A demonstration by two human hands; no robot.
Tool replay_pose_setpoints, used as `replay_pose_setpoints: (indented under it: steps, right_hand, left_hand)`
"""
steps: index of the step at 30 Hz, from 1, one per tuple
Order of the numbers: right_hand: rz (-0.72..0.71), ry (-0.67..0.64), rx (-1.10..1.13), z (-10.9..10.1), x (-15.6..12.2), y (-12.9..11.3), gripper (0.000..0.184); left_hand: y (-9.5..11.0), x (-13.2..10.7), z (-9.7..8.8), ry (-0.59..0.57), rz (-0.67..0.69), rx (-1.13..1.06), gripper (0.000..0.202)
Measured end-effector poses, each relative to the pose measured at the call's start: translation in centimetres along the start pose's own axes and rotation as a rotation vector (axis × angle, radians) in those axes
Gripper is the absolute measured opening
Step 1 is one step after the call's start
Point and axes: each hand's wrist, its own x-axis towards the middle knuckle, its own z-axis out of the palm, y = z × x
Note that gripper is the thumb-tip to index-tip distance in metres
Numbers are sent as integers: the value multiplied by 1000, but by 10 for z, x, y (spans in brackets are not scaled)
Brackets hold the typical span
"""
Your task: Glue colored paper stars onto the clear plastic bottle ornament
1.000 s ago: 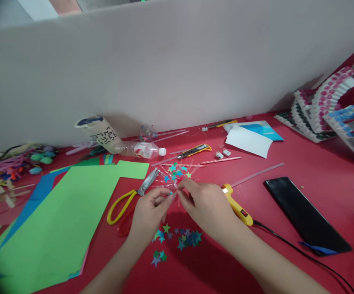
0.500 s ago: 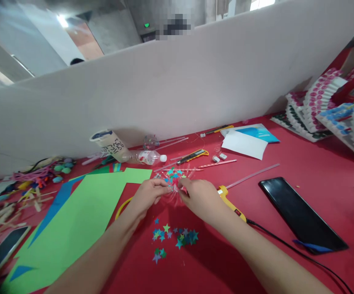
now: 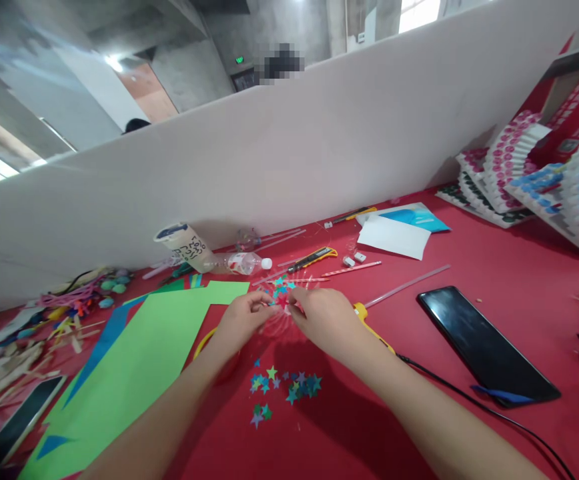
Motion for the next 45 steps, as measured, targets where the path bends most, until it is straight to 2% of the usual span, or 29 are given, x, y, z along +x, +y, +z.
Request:
replay_pose_setpoints:
  steps: [9,18,25,30,36,41,45]
  right_hand:
    - [2,-3,4,-5,0,-1,15]
    - [3,-7,14,-7,1,-1,16]
    - [-23,-11,3,-5,0,0,16]
    - [-71,-22,-15,3,-1,1,19]
    - [-84,-16,-46,23,0,-5,22]
    - [-58,-13,-66,37,1,-7,16]
    - [-56,-16,-66,39,1,-7,16]
  left_hand:
    - [-16,3,9,7,22,-40,21]
    - [-12,-4,7,20,26,-49,19]
    - [-12,-8,13,40,24,-44,22]
    - [-5,-15,11,14,64,22,24]
    - [2,-25,6,27,138,161,22]
    - [-1,-28,7,27,156,235,21]
    - [-5,-26,8,48,154,269,22]
